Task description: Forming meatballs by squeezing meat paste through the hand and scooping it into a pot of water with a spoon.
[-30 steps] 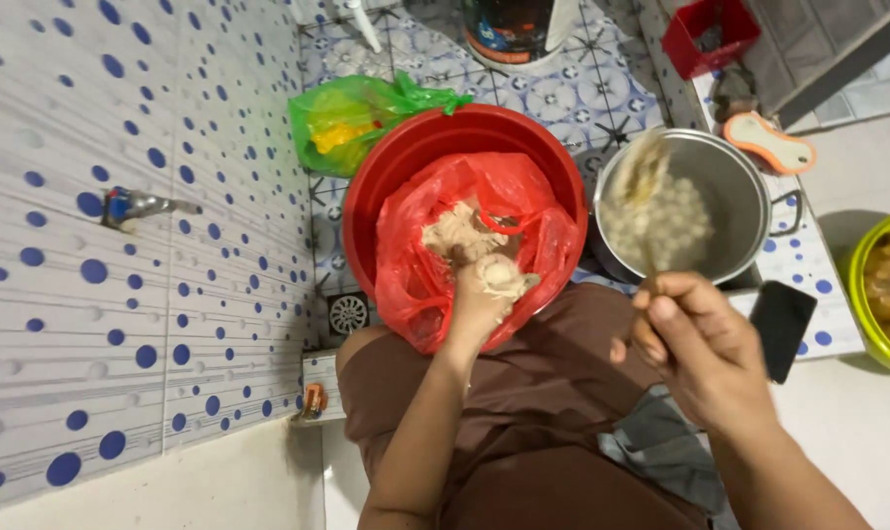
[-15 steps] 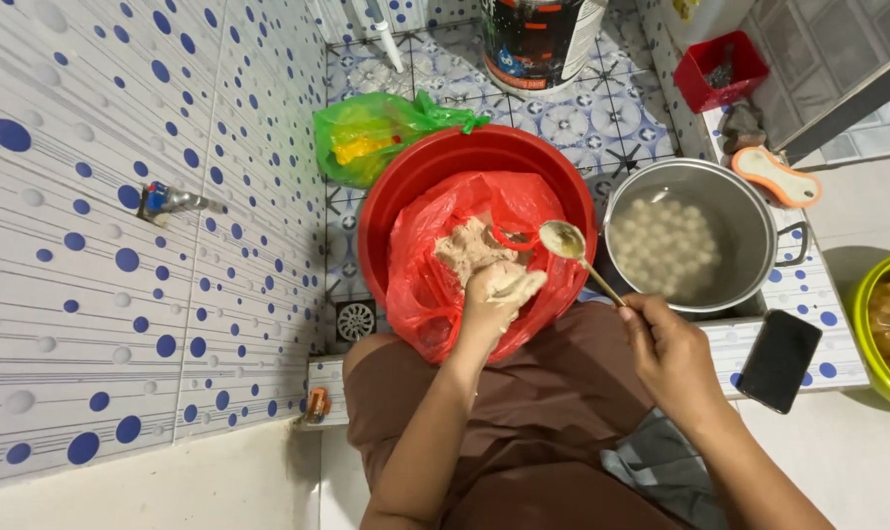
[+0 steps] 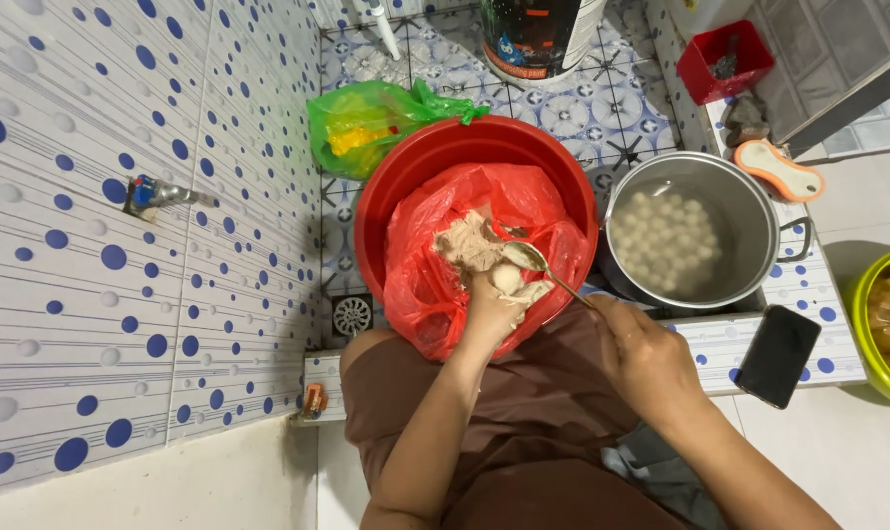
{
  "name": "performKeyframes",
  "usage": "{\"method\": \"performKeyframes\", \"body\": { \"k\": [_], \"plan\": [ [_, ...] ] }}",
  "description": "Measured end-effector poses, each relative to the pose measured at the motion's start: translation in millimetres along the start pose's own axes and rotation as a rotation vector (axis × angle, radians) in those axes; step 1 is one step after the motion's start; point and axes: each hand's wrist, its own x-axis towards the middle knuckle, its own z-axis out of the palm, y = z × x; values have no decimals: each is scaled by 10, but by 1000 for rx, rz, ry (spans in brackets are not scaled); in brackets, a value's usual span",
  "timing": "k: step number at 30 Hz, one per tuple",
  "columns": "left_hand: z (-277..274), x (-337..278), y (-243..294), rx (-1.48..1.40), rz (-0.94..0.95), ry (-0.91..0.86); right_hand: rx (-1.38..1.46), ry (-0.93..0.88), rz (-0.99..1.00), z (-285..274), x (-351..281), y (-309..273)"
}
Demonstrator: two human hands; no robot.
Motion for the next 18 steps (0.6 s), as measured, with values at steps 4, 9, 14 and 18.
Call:
{"method": "performKeyframes", "body": {
  "k": [4,9,14,18],
  "plan": [
    [44,-27,130,-36,8,27,1,7,-8,9,38,-82],
    [-10,80,-48,38,-52,102,21,27,-44,25,107,-176],
    [-97,247,-367,119,-40,127,10,14,-23,250,-21,-154],
    [-132,284,-458,380,15,192,216,-113,141,264,37,-196]
  ]
}}
